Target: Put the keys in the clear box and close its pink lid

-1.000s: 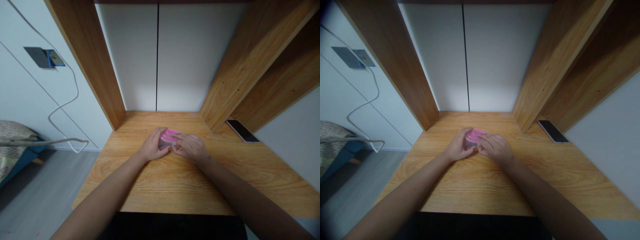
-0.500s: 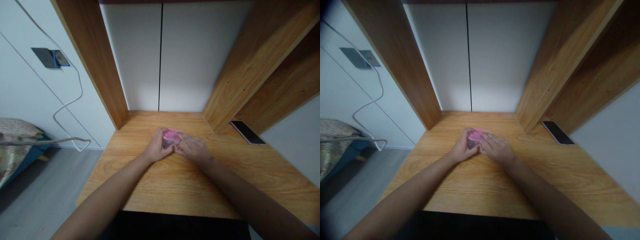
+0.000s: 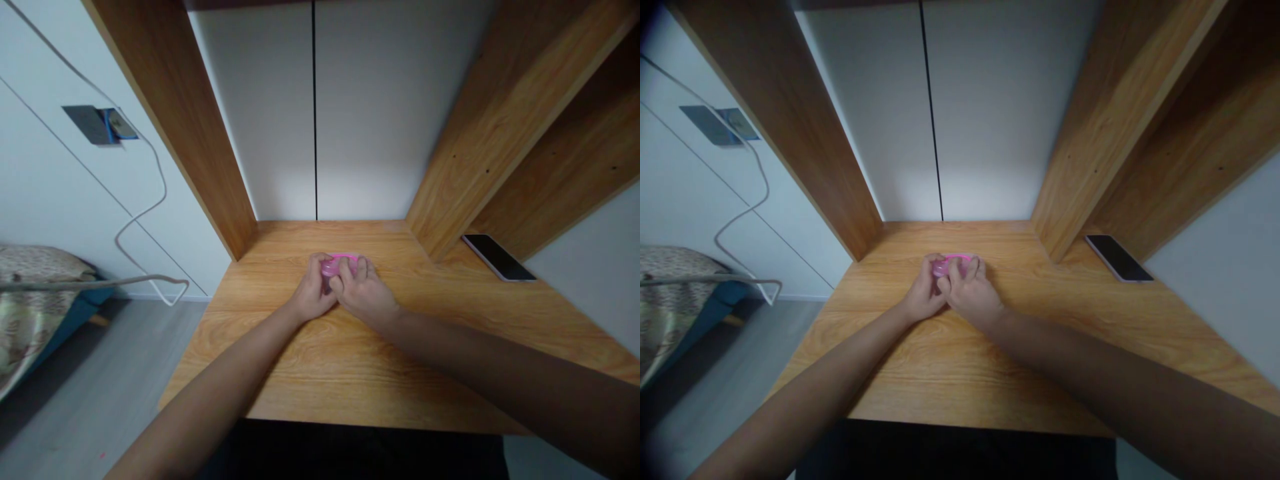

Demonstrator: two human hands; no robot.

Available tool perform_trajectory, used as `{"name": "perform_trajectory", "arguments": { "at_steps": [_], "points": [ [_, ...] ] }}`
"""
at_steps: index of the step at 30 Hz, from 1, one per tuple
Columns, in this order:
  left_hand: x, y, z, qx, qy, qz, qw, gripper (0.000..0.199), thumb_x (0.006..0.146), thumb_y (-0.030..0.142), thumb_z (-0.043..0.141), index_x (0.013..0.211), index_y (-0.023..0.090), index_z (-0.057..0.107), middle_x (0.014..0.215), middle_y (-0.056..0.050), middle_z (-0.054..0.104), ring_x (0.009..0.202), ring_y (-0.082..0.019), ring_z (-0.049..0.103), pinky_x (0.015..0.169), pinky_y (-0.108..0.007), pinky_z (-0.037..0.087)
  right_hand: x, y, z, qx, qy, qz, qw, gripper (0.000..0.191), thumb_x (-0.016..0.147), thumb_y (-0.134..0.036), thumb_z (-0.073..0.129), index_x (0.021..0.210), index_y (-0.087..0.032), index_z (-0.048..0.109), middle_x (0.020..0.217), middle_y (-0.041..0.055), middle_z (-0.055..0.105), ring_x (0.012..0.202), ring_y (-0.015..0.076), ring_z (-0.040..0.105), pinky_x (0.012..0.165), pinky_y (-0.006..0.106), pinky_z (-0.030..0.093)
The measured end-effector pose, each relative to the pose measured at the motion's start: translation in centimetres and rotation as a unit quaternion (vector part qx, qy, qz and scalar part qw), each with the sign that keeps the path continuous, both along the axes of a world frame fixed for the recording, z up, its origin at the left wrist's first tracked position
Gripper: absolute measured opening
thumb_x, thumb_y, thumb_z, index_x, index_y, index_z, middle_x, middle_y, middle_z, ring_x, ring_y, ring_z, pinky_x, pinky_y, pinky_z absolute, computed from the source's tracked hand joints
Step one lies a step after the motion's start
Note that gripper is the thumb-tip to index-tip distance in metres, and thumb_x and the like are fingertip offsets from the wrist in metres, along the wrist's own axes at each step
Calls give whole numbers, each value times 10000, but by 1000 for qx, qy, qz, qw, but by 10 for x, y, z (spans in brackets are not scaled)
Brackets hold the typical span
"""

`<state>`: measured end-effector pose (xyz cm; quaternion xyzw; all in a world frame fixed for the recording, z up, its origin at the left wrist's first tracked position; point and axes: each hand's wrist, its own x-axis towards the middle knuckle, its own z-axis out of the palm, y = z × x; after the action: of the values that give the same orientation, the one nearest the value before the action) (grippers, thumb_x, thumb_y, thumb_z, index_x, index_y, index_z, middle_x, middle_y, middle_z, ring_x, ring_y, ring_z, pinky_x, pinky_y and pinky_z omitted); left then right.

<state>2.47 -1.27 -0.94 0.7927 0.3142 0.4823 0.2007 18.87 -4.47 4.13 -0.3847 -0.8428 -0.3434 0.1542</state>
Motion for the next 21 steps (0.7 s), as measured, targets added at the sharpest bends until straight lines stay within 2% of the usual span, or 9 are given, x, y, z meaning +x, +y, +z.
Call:
{"name": "perform_trajectory", "arguments": {
  "at_steps": [4,8,12,16,18,20,21],
  "points": [
    [-3,2,-2,-10,4,6,1000,627,804,348,697,1275,210,307,1234,-128,445,1163,-263,515,1022,-462,472,5,0,4,-36,3,38,999,174,943,-139,477,959,-137,650,1124,214,682,1016,382,676,823,562,560],
    [-6,6,0,-10,0,24,1000,595,802,352,710,1249,200,348,1186,-115,479,1124,-258,532,1019,-470,472,26,7,7,-42,-18,100,994,182,957,-184,508,1037,-132,663,1238,209,662,1139,364,638,972,537,520],
    [-7,10,0,-20,-7,3,1000,699,774,364,763,1316,195,356,1258,-131,501,1167,-276,535,1049,-490,456,52,25,6,-19,-5,172,985,213,964,-234,548,1128,-155,659,1310,148,655,1216,304,605,1026,458,501],
    [-10,11,0,-54,-7,-6,998,923,744,334,798,1469,204,241,1391,-153,447,1245,-298,507,1105,-510,408,65,41,1,-23,84,224,971,165,941,-253,607,1078,-189,673,1249,111,689,1139,246,641,971,400,522],
    [-12,11,0,-72,-4,8,997,1042,709,329,829,1518,204,183,1423,-156,427,1259,-311,496,1114,-517,397,68,46,-6,5,165,209,964,100,913,-248,648,999,-216,688,1150,100,712,1073,250,652,911,405,532],
    [-13,12,-1,-107,-13,9,994,1111,707,319,836,1550,203,122,1341,-145,507,1173,-293,560,1073,-494,440,70,50,-16,49,275,151,948,43,884,-258,688,914,-228,696,931,88,710,890,241,662,783,392,539],
    [-13,12,-2,-124,-21,5,992,1137,712,315,837,1561,203,88,1287,-136,549,1124,-279,590,1051,-481,459,71,51,-21,42,314,129,940,40,883,-266,689,899,-230,694,839,72,688,801,225,650,714,369,533]
  ]
}}
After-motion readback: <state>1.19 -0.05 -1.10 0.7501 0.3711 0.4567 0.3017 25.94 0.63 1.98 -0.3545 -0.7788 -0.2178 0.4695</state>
